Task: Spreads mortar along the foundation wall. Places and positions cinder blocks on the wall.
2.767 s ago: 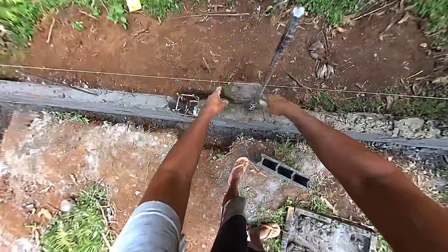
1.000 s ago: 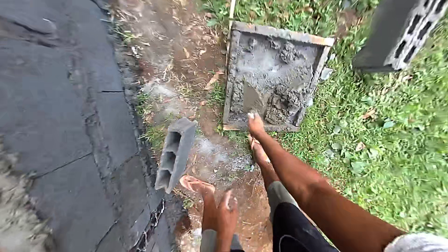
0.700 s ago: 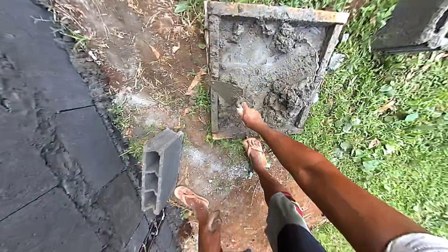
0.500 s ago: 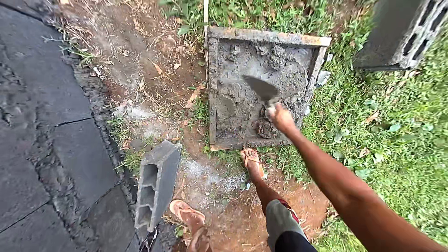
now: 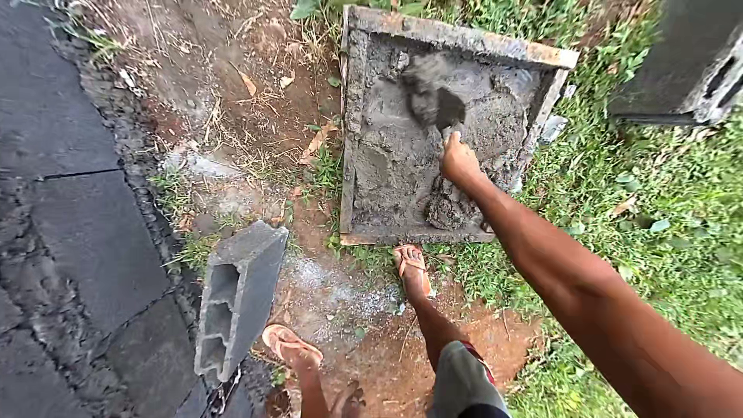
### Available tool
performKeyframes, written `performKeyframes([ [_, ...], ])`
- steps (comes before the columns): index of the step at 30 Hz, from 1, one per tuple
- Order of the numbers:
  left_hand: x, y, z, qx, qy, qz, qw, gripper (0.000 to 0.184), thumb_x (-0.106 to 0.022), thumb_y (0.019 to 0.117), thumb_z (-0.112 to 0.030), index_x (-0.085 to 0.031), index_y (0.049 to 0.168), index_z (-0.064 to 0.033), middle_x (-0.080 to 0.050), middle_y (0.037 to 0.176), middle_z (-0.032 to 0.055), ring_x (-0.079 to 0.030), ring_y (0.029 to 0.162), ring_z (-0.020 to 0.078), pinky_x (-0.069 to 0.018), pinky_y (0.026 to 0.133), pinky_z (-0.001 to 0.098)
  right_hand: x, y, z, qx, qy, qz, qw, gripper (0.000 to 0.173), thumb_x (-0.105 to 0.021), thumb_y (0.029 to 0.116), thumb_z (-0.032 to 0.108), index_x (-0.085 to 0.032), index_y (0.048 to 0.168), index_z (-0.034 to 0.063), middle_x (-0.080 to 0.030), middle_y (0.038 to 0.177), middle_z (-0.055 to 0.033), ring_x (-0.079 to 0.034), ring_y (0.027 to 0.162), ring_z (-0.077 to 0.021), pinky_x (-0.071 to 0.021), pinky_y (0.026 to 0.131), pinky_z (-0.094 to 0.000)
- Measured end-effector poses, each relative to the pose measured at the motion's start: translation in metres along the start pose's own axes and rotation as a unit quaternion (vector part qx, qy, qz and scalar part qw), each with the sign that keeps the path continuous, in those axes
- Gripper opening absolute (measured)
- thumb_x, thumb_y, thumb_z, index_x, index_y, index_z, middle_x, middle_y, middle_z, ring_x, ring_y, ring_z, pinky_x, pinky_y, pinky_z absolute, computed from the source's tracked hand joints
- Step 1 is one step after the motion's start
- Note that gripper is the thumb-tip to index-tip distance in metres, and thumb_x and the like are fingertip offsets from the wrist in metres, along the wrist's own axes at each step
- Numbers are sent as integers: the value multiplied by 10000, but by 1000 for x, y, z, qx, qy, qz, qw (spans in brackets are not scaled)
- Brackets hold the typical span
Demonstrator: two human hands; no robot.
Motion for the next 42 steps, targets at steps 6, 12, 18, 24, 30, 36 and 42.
performKeyframes([
  [6,-7,-1,-44,-43,-33,-25,998,358,-519,1018,-17,-608,1362,20,-704,1234,176,-710,1073,242,-596,943,420,35,51,7,20,25,-32,999,662,-623,972,164,-311,1541,29,-622,1226,-363,-629,1132,-559,-507,887,-722],
  [12,-28,1,-53,-36,-57,-36,997,347,-506,1036,-48,-617,1364,-12,-705,1249,154,-719,1071,239,-609,926,408,-55,-7,8,99,-51,66,992,557,-498,1021,76,-311,1545,35,-635,1201,-339,-660,1064,-545,-537,843,-703],
  [18,-59,-19,-45,-14,-81,-1,997,358,-486,1017,-50,-603,1347,25,-700,1211,193,-713,1031,254,-598,912,416,-56,-82,-91,63,18,66,996,550,-551,1062,418,-454,1492,89,-677,1177,-278,-671,1057,-501,-525,872,-699],
  [24,-54,2,-33,-28,-104,-5,994,370,-495,998,-23,-603,1349,26,-695,1225,180,-707,1042,239,-600,907,399,-106,-73,-44,-17,93,147,985,617,-549,1063,300,-333,1554,-6,-614,1289,-340,-629,1183,-500,-499,1004,-650],
  [30,-28,-9,4,-12,-122,-59,991,363,-502,1006,-31,-602,1351,16,-697,1222,188,-710,1036,264,-597,905,422,-119,-51,54,79,293,210,929,460,-625,1025,259,-496,1420,61,-636,1086,-241,-646,770,-342,-559,660,-535],
  [36,-13,-81,-9,-14,-162,-81,983,338,-530,1047,-100,-604,1365,-10,-690,1238,195,-713,1028,286,-593,914,463,-12,-158,-6,129,96,119,980,598,-663,1000,328,-471,1512,85,-642,1276,-279,-655,1124,-440,-510,980,-651],
  [42,24,-155,-39,-103,-262,-85,956,361,-510,1058,-177,-619,1374,-40,-652,1333,176,-664,1169,274,-528,1036,466,88,-299,44,295,-89,180,934,570,-611,1003,194,-441,1469,-86,-587,1266,-389,-630,1103,-507,-484,964,-686],
])
Point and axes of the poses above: each hand's wrist, its own y-axis towards the middle knuckle, its own x-axis out of the back of the hand, z = x × y, the point moved 5 cm from there along y, towards the middle knuckle
